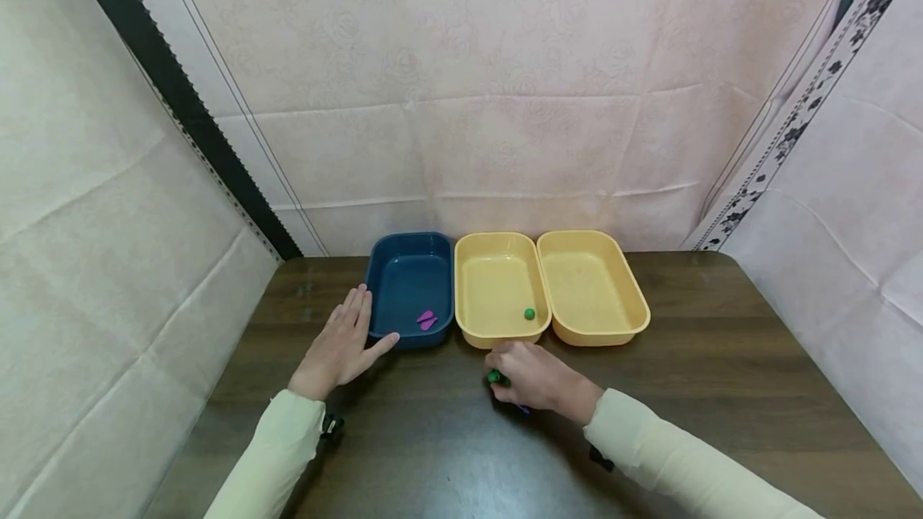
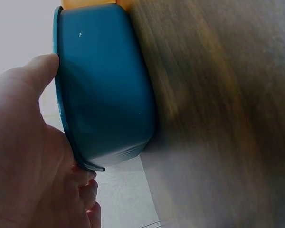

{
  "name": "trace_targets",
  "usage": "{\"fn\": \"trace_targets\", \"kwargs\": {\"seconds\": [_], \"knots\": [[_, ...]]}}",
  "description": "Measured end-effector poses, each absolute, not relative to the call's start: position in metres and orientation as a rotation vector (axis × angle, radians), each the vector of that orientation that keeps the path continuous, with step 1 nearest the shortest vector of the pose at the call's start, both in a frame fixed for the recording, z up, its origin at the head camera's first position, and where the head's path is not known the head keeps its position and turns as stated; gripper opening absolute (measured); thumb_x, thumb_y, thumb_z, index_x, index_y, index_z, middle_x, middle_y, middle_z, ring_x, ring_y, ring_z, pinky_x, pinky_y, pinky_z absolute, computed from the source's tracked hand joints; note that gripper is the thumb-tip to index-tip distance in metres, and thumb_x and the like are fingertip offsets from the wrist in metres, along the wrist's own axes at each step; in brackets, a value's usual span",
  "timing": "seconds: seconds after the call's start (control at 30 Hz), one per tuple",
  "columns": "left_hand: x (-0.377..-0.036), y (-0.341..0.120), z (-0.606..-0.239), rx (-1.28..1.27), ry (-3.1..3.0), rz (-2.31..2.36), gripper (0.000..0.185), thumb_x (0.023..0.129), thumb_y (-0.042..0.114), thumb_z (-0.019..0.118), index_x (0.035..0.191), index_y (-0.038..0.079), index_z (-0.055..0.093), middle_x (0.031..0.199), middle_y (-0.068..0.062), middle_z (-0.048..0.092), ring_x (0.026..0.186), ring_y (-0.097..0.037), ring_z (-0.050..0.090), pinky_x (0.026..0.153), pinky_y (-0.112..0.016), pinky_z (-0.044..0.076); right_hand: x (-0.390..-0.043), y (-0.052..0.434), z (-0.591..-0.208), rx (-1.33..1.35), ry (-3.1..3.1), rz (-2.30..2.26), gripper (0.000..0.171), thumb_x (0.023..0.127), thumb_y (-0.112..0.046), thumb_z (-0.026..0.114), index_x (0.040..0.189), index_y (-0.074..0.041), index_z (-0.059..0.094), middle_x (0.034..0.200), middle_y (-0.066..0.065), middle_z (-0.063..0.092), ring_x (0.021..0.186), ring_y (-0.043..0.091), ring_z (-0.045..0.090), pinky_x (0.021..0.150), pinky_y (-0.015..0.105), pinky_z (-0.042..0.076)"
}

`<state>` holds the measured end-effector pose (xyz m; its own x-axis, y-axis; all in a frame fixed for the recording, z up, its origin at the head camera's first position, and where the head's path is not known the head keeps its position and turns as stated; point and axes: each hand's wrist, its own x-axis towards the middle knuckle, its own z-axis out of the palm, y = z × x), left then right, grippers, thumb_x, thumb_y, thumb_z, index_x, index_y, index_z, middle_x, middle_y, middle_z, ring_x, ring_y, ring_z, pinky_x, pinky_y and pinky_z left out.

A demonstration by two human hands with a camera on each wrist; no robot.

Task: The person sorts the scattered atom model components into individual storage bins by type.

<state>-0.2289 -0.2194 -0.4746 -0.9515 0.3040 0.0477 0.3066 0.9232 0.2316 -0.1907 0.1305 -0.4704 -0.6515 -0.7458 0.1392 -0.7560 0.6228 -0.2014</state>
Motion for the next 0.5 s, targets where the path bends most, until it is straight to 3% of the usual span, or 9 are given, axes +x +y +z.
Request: {"fn": "trace_targets", "kwargs": {"seconds": [0.23,0.5], "knots": [[-0.23,-0.22,-0.475,-0.489,-3.077,-0.372,0.103,0.103,0.071,0.044,0.166,-0.006,0.016,0.176,-0.025,0.012,0.164,-0.046,0.012,0.133,-0.062,0.018,-0.193,0.133,-0.447,1.309,-2.802,0.447,0.009,0.092,-0.014,0.079,0.1,-0.01,0.079,0.096,-0.001,0.075,0.084,0.007,0.068,0.073,0.017,0.059],[-0.23,-0.22,-0.476,-0.493,-3.08,-0.384,0.103,0.103,0.069,0.047,0.166,-0.006,0.016,0.177,-0.024,0.011,0.164,-0.046,0.012,0.133,-0.061,0.017,-0.203,0.139,-0.421,1.311,-2.77,0.457,0.009,0.091,-0.012,0.08,0.1,-0.009,0.078,0.093,-0.001,0.074,0.081,0.008,0.067,0.072,0.016,0.059]]}}
